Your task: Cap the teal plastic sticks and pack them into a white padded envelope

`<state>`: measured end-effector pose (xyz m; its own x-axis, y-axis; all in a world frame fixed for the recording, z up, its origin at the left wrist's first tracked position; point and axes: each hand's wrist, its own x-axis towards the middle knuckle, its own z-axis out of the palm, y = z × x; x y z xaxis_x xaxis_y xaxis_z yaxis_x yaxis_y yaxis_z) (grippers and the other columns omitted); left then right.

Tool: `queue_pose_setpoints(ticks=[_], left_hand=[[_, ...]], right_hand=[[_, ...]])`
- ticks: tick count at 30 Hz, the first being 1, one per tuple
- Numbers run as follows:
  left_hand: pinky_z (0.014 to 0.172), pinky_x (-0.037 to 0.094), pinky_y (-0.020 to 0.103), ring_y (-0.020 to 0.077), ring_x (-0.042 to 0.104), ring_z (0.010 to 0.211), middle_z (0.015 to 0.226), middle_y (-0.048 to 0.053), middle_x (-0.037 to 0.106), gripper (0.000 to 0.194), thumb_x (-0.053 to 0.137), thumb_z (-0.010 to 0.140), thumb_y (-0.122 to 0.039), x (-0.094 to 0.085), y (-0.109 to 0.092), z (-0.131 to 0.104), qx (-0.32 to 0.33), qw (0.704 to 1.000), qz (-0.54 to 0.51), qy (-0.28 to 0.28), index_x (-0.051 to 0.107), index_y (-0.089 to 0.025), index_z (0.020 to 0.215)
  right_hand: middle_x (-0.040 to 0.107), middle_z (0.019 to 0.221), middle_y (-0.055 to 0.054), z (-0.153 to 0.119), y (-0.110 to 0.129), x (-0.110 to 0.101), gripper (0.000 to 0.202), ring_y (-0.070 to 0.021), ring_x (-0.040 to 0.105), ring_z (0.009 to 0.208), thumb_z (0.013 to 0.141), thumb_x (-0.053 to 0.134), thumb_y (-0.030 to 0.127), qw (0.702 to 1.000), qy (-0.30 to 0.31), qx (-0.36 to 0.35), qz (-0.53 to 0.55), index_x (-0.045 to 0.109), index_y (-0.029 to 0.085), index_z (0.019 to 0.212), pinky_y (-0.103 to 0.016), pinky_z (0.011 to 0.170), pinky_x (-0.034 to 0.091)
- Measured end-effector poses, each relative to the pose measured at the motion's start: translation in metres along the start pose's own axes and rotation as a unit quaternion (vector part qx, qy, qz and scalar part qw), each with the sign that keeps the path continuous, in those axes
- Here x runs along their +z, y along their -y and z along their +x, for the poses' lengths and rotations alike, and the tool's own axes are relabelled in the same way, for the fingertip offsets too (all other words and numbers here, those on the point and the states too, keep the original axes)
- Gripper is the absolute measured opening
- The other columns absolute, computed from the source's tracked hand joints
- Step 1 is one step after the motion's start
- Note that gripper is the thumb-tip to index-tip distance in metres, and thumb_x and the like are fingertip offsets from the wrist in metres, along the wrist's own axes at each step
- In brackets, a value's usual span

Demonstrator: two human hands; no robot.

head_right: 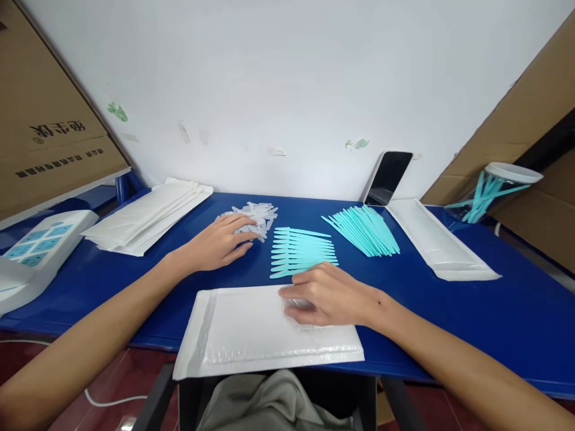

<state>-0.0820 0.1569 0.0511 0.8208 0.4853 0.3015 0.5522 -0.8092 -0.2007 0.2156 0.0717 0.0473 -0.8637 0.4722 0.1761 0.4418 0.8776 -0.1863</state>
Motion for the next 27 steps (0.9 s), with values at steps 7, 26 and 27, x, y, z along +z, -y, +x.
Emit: queue_pose_setpoints(ticks=[7,26,27], left_hand=[[0.105,0.049,0.048,0.0307,0.058,0.124,0.133,0.015,0.062,0.034,0.047,0.105,-0.03,-0.001,0.002,-0.002,-0.002,0.999,-0.043,0.002,0.069,-0.019,0.128],[0.109,0.045,0.045,0.0271,0.059,0.132,0.133,0.006,0.071,0.036,0.046,0.102,-0.018,0.014,-0.002,0.011,0.013,0.994,-0.091,0.058,0.07,-0.02,0.129],[0.107,0.047,0.043,0.0257,0.063,0.126,0.128,0.006,0.074,0.035,0.049,0.1,-0.015,0.014,0.0,0.013,0.012,0.993,-0.105,0.055,0.072,-0.02,0.126]], right_hand=[[0.062,0.065,-0.002,-0.004,-0.005,0.002,0.037,-0.0158,0.053,0.056,0.09,0.064,0.049,0.98,-0.166,-0.089,0.064,0.075,0.013,0.097,-0.031,0.054,0.038],[0.064,0.058,-0.002,-0.01,-0.038,-0.006,0.032,-0.0205,0.055,0.062,0.096,0.058,0.04,0.988,-0.045,0.145,-0.027,0.077,0.017,0.105,-0.032,0.065,0.04],[0.067,0.062,-0.002,-0.01,-0.037,-0.007,0.029,-0.0192,0.056,0.061,0.094,0.06,0.038,0.989,-0.043,0.142,-0.02,0.077,0.017,0.102,-0.031,0.065,0.04]])
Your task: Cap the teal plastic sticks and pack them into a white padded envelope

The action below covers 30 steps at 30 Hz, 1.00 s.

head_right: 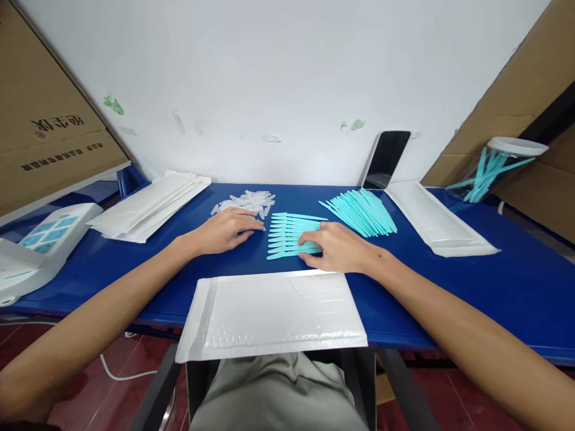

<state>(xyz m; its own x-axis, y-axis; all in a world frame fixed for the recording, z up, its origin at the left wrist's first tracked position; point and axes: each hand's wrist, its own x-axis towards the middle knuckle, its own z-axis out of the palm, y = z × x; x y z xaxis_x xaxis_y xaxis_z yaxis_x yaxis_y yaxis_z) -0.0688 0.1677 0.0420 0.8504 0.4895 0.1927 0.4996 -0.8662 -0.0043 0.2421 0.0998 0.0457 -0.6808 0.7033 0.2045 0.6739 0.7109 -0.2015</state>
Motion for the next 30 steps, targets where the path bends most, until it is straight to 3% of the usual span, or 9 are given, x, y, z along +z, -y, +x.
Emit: queue_pose_setpoints(ticks=[4,10,15,19,21,26,30], left_hand=[[0.091,0.053,0.035,0.0213,0.071,0.101,0.109,0.005,0.079,0.031,0.055,0.092,-0.008,-0.009,0.005,0.01,-0.007,0.999,-0.037,0.024,0.078,-0.02,0.108],[0.081,0.053,0.031,0.0205,0.069,0.093,0.099,0.004,0.077,0.03,0.057,0.086,-0.006,-0.019,0.004,0.022,0.008,0.996,-0.052,0.075,0.078,-0.02,0.101],[0.086,0.051,0.033,0.0228,0.063,0.099,0.104,0.009,0.068,0.033,0.051,0.093,-0.01,-0.008,0.001,0.016,0.022,0.998,-0.044,0.037,0.075,-0.02,0.114],[0.086,0.049,0.033,0.0229,0.059,0.101,0.109,0.011,0.062,0.028,0.047,0.097,-0.012,-0.003,-0.006,0.007,0.004,0.999,-0.049,0.007,0.073,-0.018,0.105],[0.085,0.048,0.034,0.0225,0.058,0.098,0.108,0.011,0.062,0.028,0.044,0.099,-0.012,-0.002,-0.01,0.006,0.001,1.0,-0.03,0.003,0.072,-0.017,0.102],[0.096,0.046,0.043,0.0286,0.054,0.108,0.119,0.015,0.061,0.03,0.048,0.102,-0.022,-0.003,-0.015,0.005,-0.007,0.998,0.056,-0.002,0.07,-0.015,0.12],[0.1,0.044,0.046,0.0325,0.048,0.12,0.127,0.015,0.057,0.025,0.051,0.101,-0.025,-0.005,-0.01,0.0,-0.024,0.999,0.045,-0.017,0.073,-0.017,0.112]], right_hand=[[0.073,0.081,-0.004,0.001,0.005,-0.003,0.018,-0.0157,0.058,0.063,0.089,0.063,0.031,1.0,0.011,-0.007,0.028,0.075,0.018,0.09,-0.029,0.061,0.038],[0.061,0.068,0.001,0.003,0.003,-0.006,0.014,-0.0129,0.048,0.058,0.087,0.065,0.03,0.997,0.033,0.008,0.067,0.075,0.019,0.085,-0.028,0.058,0.034],[0.045,0.061,0.005,0.003,-0.002,-0.015,0.024,-0.0105,0.04,0.053,0.089,0.068,0.041,0.98,0.107,0.051,0.16,0.075,0.018,0.085,-0.027,0.053,0.032],[0.039,0.06,0.006,-0.001,-0.008,-0.023,0.029,-0.0106,0.036,0.053,0.088,0.069,0.047,0.964,0.149,0.09,0.203,0.071,0.02,0.08,-0.026,0.051,0.03],[0.038,0.059,0.007,-0.003,-0.009,-0.024,0.029,-0.0106,0.035,0.053,0.09,0.067,0.047,0.964,0.143,0.092,0.205,0.07,0.02,0.08,-0.026,0.051,0.03],[0.038,0.059,0.006,-0.004,-0.007,-0.019,0.027,-0.0106,0.034,0.053,0.092,0.063,0.039,0.976,0.104,0.052,0.185,0.062,0.02,0.073,-0.026,0.052,0.03],[0.041,0.057,0.007,-0.002,-0.005,-0.01,0.022,-0.0102,0.037,0.051,0.09,0.063,0.031,0.986,0.023,0.034,0.164,0.057,0.021,0.072,-0.026,0.052,0.031]])
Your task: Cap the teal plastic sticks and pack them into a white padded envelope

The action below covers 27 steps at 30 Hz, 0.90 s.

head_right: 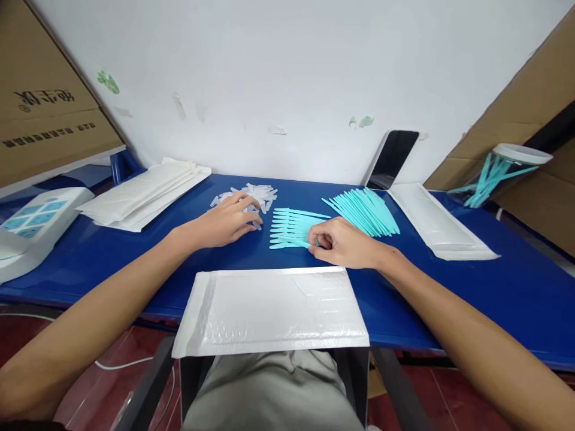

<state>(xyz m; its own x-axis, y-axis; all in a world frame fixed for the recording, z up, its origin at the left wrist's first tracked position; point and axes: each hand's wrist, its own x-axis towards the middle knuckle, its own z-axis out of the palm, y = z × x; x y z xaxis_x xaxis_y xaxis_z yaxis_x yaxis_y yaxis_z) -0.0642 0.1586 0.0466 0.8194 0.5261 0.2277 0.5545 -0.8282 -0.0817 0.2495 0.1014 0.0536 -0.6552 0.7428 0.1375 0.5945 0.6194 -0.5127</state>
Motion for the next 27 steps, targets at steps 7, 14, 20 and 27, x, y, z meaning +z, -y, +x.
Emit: queue_pose_setpoints(ticks=[7,14,20,27], left_hand=[[0.098,0.04,0.048,0.0325,0.046,0.119,0.122,0.013,0.06,0.019,0.05,0.103,-0.027,0.002,0.004,-0.001,-0.017,0.999,-0.036,0.003,0.067,-0.018,0.099],[0.091,0.043,0.041,0.0239,0.052,0.094,0.101,0.008,0.067,0.043,0.035,0.108,-0.025,0.001,-0.016,0.008,-0.046,0.988,-0.055,-0.139,0.049,-0.021,0.148],[0.086,0.053,0.036,0.0194,0.063,0.094,0.106,0.01,0.069,0.031,0.041,0.108,-0.027,0.0,-0.024,0.011,-0.047,0.946,-0.146,-0.284,0.062,-0.017,0.128],[0.074,0.061,0.024,0.0121,0.072,0.08,0.1,0.005,0.077,0.016,0.057,0.103,-0.028,0.003,-0.03,0.009,-0.013,0.918,-0.232,-0.321,0.069,-0.017,0.106]], right_hand=[[0.047,0.055,0.006,0.004,-0.004,0.012,0.017,-0.0122,0.045,0.051,0.088,0.059,0.026,0.991,-0.098,-0.031,-0.086,0.053,0.022,0.072,-0.029,0.063,0.038],[0.058,0.057,0.004,0.004,-0.003,0.015,0.019,-0.0161,0.054,0.058,0.096,0.055,0.031,0.985,-0.129,-0.033,-0.107,0.054,0.023,0.08,-0.033,0.072,0.041],[0.068,0.085,-0.004,0.005,-0.008,0.015,0.024,-0.0185,0.061,0.071,0.108,0.04,0.037,0.989,-0.118,-0.032,-0.081,0.059,0.022,0.104,-0.032,0.068,0.044],[0.07,0.11,-0.011,0.006,-0.013,0.016,0.032,-0.0255,0.066,0.097,0.109,0.036,0.039,0.982,-0.148,-0.032,-0.109,0.059,0.021,0.12,-0.038,0.084,0.05]])
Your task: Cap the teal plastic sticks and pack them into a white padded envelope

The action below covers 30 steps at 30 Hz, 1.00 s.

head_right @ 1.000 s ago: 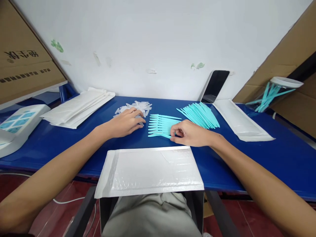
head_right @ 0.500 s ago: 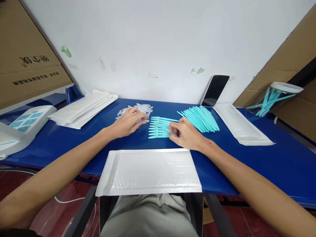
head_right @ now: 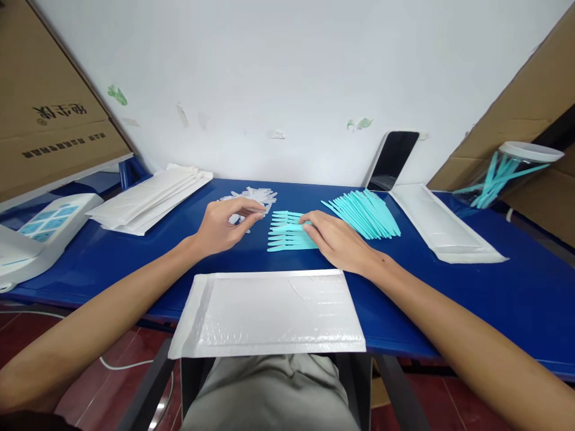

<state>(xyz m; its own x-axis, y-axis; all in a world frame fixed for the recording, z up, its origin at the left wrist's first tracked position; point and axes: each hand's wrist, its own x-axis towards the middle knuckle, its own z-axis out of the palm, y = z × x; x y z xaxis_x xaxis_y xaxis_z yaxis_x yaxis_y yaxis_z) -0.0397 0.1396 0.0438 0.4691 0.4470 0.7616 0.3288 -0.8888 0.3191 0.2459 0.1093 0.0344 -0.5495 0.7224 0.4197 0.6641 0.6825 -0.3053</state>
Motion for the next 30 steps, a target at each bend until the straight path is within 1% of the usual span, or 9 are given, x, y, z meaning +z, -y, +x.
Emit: queue_pose_setpoints(ticks=[2,8,12,14,18,23,26,28,30], left_hand=[[0.072,0.061,0.022,0.0102,0.072,0.073,0.098,0.004,0.078,0.016,0.06,0.101,-0.029,0.001,0.0,-0.001,0.004,1.0,0.002,0.009,0.07,-0.016,0.105],[0.06,0.054,0.016,0.0079,0.07,0.065,0.085,0.001,0.079,0.015,0.072,0.095,-0.032,0.001,0.002,-0.003,0.072,0.995,0.046,-0.044,0.073,-0.017,0.099],[0.058,0.052,0.018,0.009,0.069,0.062,0.08,0.001,0.078,0.023,0.074,0.093,-0.041,0.001,0.0,-0.001,0.097,0.993,0.05,-0.034,0.073,-0.018,0.098],[0.057,0.05,0.019,0.0094,0.067,0.061,0.075,0.001,0.076,0.024,0.073,0.093,-0.041,0.0,-0.002,0.001,0.115,0.992,0.044,-0.018,0.072,-0.018,0.091],[0.053,0.042,0.02,0.008,0.057,0.053,0.063,-0.002,0.065,0.028,0.068,0.097,-0.036,-0.001,-0.006,0.004,0.146,0.987,0.062,0.001,0.063,-0.017,0.078],[0.048,0.029,0.024,0.0079,0.038,0.048,0.054,-0.006,0.043,0.044,0.05,0.107,-0.034,-0.003,-0.006,0.003,0.145,0.986,0.072,0.044,0.045,-0.019,0.066],[0.049,0.027,0.025,0.0089,0.034,0.048,0.054,-0.006,0.035,0.047,0.041,0.11,-0.031,-0.002,-0.004,0.002,0.145,0.985,0.069,0.068,0.038,-0.02,0.065],[0.05,0.027,0.026,0.0092,0.033,0.048,0.055,-0.006,0.034,0.046,0.039,0.11,-0.03,-0.002,-0.003,0.002,0.144,0.984,0.071,0.075,0.037,-0.02,0.065],[0.05,0.026,0.026,0.0092,0.033,0.048,0.055,-0.006,0.035,0.046,0.038,0.11,-0.03,-0.001,-0.003,0.002,0.139,0.984,0.074,0.079,0.037,-0.02,0.066]], right_hand=[[0.071,0.112,-0.011,0.0,0.003,-0.001,0.035,-0.0262,0.067,0.1,0.109,0.036,0.041,1.0,0.015,-0.009,0.003,0.061,0.02,0.123,-0.038,0.086,0.05],[0.074,0.087,-0.005,0.001,0.01,-0.005,0.043,-0.0234,0.068,0.072,0.11,0.031,0.042,0.998,0.059,0.025,0.002,0.064,0.019,0.125,-0.033,0.066,0.045],[0.074,0.111,-0.009,0.001,0.008,-0.005,0.042,-0.0252,0.068,0.096,0.11,0.031,0.042,0.999,0.045,0.0,0.021,0.065,0.021,0.123,-0.036,0.084,0.049],[0.072,0.111,-0.011,0.001,0.008,-0.003,0.043,-0.0255,0.066,0.1,0.11,0.031,0.042,0.999,0.043,-0.011,0.025,0.066,0.02,0.122,-0.037,0.089,0.049],[0.071,0.097,-0.009,0.0,0.011,0.0,0.043,-0.0242,0.067,0.092,0.109,0.033,0.042,0.998,0.017,0.015,0.057,0.067,0.018,0.121,-0.035,0.082,0.049],[0.067,0.083,-0.001,-0.003,0.01,0.003,0.041,-0.0219,0.063,0.072,0.108,0.039,0.048,0.997,-0.041,0.042,0.06,0.051,0.022,0.137,-0.033,0.068,0.046],[0.061,0.073,0.001,-0.002,0.009,0.003,0.035,-0.0186,0.055,0.06,0.109,0.037,0.047,0.997,-0.025,0.042,0.051,0.058,0.021,0.118,-0.031,0.061,0.04],[0.064,0.078,-0.002,0.0,0.01,0.003,0.035,-0.0186,0.057,0.065,0.109,0.036,0.043,0.998,-0.007,0.023,0.052,0.063,0.021,0.105,-0.031,0.064,0.041],[0.07,0.09,-0.005,0.001,0.012,0.003,0.035,-0.0202,0.063,0.079,0.109,0.037,0.039,0.999,0.006,-0.001,0.047,0.067,0.02,0.103,-0.031,0.073,0.044]])
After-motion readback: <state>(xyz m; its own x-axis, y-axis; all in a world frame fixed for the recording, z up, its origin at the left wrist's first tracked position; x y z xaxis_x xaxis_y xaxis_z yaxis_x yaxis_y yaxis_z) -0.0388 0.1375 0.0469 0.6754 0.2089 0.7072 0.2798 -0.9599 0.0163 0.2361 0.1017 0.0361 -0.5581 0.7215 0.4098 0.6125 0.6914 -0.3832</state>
